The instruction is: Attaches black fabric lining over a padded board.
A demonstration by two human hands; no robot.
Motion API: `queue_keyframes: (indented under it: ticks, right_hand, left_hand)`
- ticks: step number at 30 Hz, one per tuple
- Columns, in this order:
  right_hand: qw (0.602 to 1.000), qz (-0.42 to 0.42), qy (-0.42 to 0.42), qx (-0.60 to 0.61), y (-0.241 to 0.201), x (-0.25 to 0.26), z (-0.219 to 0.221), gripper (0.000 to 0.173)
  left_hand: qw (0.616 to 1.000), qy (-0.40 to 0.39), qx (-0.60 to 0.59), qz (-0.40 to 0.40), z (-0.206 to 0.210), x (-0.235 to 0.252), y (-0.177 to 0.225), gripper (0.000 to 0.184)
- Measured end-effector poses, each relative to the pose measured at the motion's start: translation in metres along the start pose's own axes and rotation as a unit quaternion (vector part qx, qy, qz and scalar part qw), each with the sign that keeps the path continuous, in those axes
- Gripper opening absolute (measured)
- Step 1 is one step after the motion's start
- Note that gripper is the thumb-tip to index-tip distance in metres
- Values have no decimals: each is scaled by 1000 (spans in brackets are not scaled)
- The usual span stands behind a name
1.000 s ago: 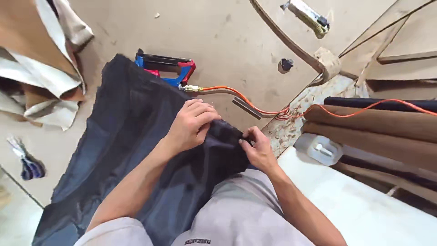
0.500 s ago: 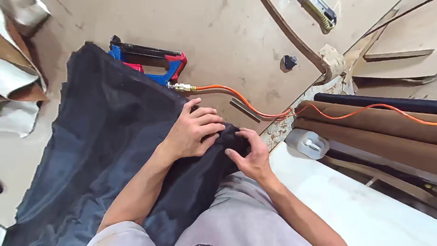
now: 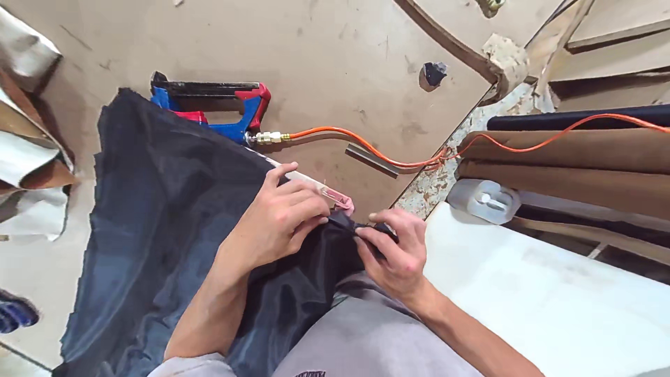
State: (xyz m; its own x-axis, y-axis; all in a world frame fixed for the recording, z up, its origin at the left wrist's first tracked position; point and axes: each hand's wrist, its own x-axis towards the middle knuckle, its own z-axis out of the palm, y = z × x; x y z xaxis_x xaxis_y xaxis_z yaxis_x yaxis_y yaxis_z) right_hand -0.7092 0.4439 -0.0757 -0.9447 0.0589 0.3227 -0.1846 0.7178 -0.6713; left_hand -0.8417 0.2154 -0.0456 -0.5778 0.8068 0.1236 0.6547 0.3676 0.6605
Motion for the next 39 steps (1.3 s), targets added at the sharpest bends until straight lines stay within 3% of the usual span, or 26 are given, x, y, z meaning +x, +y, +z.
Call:
queue_keyframes:
  ticks: [3,7,13,21,31,39]
  right_hand:
    - [992,31,-62,103,-8,-2,-8,15]
    - [935,183,-134,273,-2,5,-11,14]
    - [880,310,-145,330,19,17,0,10]
    - [871,324,-161,331,22,20,4,10]
    - [886,303,-112,332,20,19,8,11]
    - [872,339,-115,333,21,29,13,9]
  left_hand:
    - [1000,-24,-11,-7,-12,-3,10,23]
    - [997,-53,4,-48,-14,-1,6,27]
    - [989,-109,3,-99,-7,21,-22,32]
    - [986,-116,12,-120,-8,21,-22,31]
    - [980,-82,-98,-153,-11,22,-28,24]
    - [971,-84,-23,-224,-13,34,-19,22]
